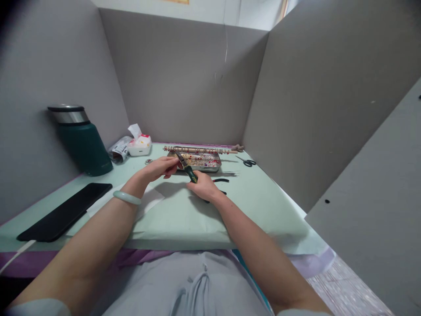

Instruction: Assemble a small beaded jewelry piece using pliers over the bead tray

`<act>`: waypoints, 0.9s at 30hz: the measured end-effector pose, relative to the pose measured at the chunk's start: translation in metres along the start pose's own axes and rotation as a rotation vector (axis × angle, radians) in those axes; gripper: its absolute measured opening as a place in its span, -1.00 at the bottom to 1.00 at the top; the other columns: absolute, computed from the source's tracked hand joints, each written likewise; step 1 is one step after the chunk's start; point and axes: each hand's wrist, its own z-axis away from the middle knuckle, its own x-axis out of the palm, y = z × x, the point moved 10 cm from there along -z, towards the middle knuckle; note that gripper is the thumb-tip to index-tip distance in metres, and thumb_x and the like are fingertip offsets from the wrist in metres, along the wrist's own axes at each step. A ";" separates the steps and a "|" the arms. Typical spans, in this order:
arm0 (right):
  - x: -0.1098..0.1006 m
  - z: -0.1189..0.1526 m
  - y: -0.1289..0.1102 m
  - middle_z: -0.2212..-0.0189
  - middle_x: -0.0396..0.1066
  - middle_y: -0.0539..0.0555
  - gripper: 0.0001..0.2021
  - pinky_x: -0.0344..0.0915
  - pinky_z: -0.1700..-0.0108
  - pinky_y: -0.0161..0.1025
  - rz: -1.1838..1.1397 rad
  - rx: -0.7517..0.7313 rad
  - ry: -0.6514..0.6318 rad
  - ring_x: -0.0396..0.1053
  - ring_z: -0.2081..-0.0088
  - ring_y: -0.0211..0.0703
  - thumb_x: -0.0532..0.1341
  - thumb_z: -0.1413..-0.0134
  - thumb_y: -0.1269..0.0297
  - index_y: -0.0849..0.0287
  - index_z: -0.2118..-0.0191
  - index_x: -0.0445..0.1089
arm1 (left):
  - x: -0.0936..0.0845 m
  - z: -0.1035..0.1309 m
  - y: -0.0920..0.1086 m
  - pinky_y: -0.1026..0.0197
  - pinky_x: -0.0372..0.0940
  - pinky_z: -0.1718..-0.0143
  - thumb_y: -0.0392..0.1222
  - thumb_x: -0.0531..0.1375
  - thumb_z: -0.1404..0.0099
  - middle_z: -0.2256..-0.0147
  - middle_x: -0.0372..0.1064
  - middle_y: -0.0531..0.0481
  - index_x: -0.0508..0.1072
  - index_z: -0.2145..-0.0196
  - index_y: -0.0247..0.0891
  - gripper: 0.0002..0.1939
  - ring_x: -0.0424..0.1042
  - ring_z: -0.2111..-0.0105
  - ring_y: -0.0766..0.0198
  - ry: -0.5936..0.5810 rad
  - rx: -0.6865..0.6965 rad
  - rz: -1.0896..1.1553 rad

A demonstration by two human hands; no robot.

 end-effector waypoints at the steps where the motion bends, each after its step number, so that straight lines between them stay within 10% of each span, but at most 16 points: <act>1: -0.001 0.000 0.000 0.59 0.24 -0.08 -0.76 0.07 0.56 -0.39 0.007 -0.002 0.005 0.14 0.61 -0.35 0.16 0.13 0.24 0.18 0.26 0.27 | 0.000 0.000 0.000 0.37 -0.01 0.68 -0.02 -0.02 -0.33 0.71 0.00 0.15 0.37 0.39 -0.33 -0.66 -0.03 0.72 0.47 -0.002 0.000 0.003; 27: -0.001 0.000 0.001 0.58 0.27 -0.06 -0.70 0.10 0.52 -0.37 0.049 0.022 0.010 0.15 0.58 -0.32 0.17 0.12 0.23 0.20 0.20 0.30 | -0.002 0.001 -0.004 0.36 0.01 0.68 -0.04 -0.02 -0.31 0.67 0.06 0.13 0.38 0.40 -0.32 -0.67 0.00 0.71 0.46 0.050 -0.053 -0.121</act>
